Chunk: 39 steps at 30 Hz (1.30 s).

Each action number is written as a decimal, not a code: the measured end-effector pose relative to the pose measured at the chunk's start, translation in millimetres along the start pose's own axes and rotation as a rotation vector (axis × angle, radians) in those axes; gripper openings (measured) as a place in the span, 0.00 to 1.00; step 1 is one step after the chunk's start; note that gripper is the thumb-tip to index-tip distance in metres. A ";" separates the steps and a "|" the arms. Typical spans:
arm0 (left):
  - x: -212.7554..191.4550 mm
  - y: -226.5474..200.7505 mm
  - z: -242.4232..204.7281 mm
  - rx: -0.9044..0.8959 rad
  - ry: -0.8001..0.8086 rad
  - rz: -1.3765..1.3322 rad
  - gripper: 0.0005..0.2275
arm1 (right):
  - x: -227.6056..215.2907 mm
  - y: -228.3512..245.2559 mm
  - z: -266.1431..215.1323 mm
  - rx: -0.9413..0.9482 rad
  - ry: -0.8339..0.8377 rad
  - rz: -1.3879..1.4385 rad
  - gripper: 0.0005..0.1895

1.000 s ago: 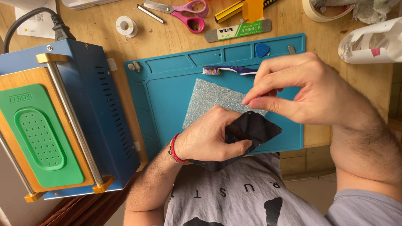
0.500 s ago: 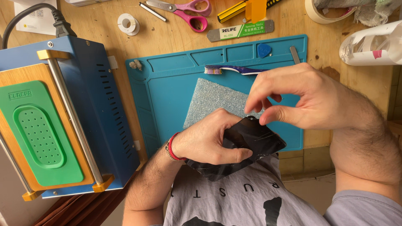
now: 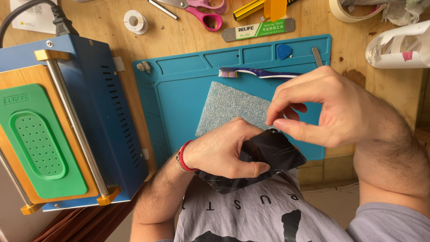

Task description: The person cleans a black smartphone screen with a toothbrush, then peels off a protective film from the screen. They continue cleaning the screen and edges with the toothbrush and apply several strips of white tape across the screen.

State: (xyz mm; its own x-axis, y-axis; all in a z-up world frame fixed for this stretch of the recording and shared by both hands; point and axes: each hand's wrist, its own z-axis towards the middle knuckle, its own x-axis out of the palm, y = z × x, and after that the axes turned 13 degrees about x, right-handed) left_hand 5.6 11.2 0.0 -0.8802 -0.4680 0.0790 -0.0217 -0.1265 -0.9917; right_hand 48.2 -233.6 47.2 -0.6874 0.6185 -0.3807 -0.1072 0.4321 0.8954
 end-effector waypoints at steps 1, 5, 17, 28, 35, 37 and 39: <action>0.4 0.4 0.3 -0.001 0.001 -0.004 0.06 | 1.0 -1.8 0.5 0.003 0.000 0.002 0.02; 2.7 2.7 1.6 -0.057 0.049 0.084 0.08 | 2.8 -6.8 0.8 0.064 0.113 0.014 0.06; 4.0 8.8 4.4 -0.111 0.060 0.196 0.09 | 11.8 -17.7 2.5 0.133 0.087 -0.090 0.03; 2.3 6.9 6.3 -0.184 -0.011 0.183 0.08 | 15.5 -21.0 3.0 0.260 0.007 -0.225 0.08; 2.7 7.5 6.6 -0.167 -0.012 0.214 0.10 | 1.0 -8.2 0.5 0.244 -0.154 -0.106 0.09; 3.2 8.1 6.2 -0.162 -0.008 0.213 0.09 | -0.2 -10.1 -0.3 0.294 -0.101 -0.109 0.02; 4.3 10.3 5.4 -0.188 -0.004 0.221 0.11 | -0.3 -16.4 0.2 0.353 0.032 -0.131 0.04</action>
State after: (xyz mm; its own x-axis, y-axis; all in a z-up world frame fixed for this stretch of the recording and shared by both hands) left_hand 4.2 3.2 -9.3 -0.8716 -0.4696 -0.1406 0.0823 0.1426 -0.9864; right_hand 50.3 -240.7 32.6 -0.7069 0.5243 -0.4747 0.0543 0.7094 0.7027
